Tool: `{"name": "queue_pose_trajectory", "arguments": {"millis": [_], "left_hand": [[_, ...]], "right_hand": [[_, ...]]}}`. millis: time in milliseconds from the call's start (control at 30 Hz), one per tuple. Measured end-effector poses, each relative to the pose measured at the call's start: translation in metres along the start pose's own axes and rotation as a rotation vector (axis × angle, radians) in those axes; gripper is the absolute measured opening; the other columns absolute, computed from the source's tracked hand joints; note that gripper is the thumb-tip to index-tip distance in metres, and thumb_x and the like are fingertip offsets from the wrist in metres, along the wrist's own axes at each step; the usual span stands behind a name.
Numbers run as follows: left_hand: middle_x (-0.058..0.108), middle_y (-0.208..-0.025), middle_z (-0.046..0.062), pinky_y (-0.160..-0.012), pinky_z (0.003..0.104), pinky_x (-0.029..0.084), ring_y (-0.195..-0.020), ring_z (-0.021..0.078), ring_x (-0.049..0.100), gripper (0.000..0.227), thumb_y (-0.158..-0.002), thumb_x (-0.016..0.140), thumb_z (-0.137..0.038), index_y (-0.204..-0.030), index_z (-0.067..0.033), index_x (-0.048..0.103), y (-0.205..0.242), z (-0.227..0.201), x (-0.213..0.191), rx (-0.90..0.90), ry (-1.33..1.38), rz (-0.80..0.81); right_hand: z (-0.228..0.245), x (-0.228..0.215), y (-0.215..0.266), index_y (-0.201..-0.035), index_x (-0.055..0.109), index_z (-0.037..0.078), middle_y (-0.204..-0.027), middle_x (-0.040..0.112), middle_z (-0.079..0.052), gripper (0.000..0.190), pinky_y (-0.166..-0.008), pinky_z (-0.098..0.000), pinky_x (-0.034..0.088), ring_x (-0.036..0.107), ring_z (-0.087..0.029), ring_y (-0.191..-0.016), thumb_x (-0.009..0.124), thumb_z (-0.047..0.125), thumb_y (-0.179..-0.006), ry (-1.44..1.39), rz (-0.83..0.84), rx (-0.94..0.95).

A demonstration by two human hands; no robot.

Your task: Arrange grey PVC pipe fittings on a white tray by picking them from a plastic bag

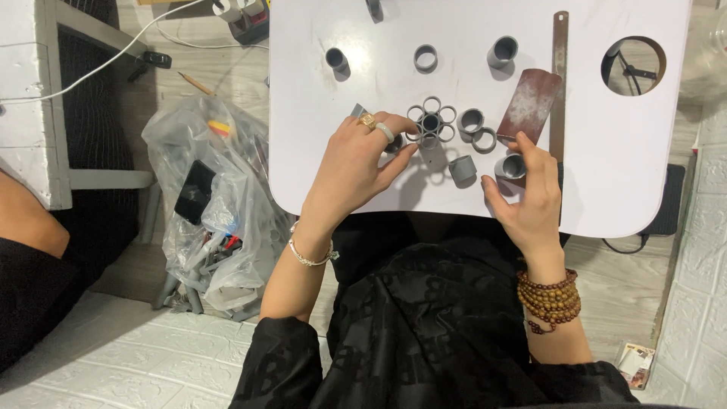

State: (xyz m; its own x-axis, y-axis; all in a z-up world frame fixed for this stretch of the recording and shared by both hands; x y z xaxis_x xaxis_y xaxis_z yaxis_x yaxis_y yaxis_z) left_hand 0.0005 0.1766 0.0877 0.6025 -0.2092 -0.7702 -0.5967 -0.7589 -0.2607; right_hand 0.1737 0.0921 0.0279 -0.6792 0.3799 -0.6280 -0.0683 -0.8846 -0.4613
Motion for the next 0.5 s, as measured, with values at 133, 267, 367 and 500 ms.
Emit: {"name": "queue_pose_trajectory", "arguments": {"millis": [133, 267, 367, 500], "left_hand": [[0.059, -0.079, 0.003, -0.071, 0.031, 0.044, -0.071, 0.0228, 0.061, 0.019, -0.077, 0.06, -0.013, -0.096, -0.0165, 0.056, 0.0005, 0.0, -0.0035, -0.014, 0.005, -0.009], [0.059, -0.079, 0.005, -0.07, 0.032, 0.044, -0.07, 0.0238, 0.061, 0.016, -0.077, 0.061, -0.012, -0.092, -0.0146, 0.057, 0.0012, -0.001, -0.0035, -0.003, -0.005, -0.007], [0.059, -0.079, 0.004, -0.07, 0.033, 0.044, -0.071, 0.0237, 0.061, 0.016, -0.076, 0.062, -0.012, -0.091, -0.0149, 0.057, 0.0019, -0.0016, -0.0033, -0.006, 0.002, -0.005], [0.059, -0.081, 0.003, -0.07, 0.033, 0.045, -0.072, 0.0236, 0.06, 0.015, -0.077, 0.062, -0.012, -0.091, -0.0154, 0.057, 0.0019, -0.002, -0.0033, 0.006, -0.001, -0.009]], "right_hand": [[-0.0008, -0.0009, 0.0008, -0.124, 0.041, -0.005, -0.101, 0.053, -0.016, 0.056, -0.08, -0.0405, 0.041, 0.049, -0.032, -0.091, 0.068, 0.008, -0.078, -0.001, -0.002, 0.019], [-0.0026, 0.0001, 0.0023, -0.125, 0.04, -0.004, -0.1, 0.054, -0.015, 0.055, -0.079, -0.0406, 0.042, 0.049, -0.032, -0.091, 0.067, 0.008, -0.078, 0.001, -0.001, 0.024], [-0.0055, 0.0009, 0.0043, -0.126, 0.04, -0.004, -0.097, 0.055, -0.014, 0.055, -0.08, -0.0402, 0.042, 0.049, -0.031, -0.09, 0.067, 0.009, -0.079, 0.015, -0.001, 0.035], [-0.0056, 0.0008, 0.0037, -0.126, 0.04, -0.004, -0.097, 0.056, -0.013, 0.054, -0.08, -0.0389, 0.042, 0.049, -0.03, -0.09, 0.066, 0.01, -0.08, 0.025, -0.007, 0.03]]}}
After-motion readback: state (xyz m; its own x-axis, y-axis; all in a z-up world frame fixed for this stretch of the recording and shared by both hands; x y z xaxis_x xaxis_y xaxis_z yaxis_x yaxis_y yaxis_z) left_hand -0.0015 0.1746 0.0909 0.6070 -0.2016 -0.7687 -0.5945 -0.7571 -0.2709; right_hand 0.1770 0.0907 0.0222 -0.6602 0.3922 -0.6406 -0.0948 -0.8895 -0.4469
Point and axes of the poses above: each hand's wrist, its own y-axis away from the middle knuckle, its own x-axis out of the palm, z = x × y, the point moved 7 cm from there along -y, towards the middle knuckle
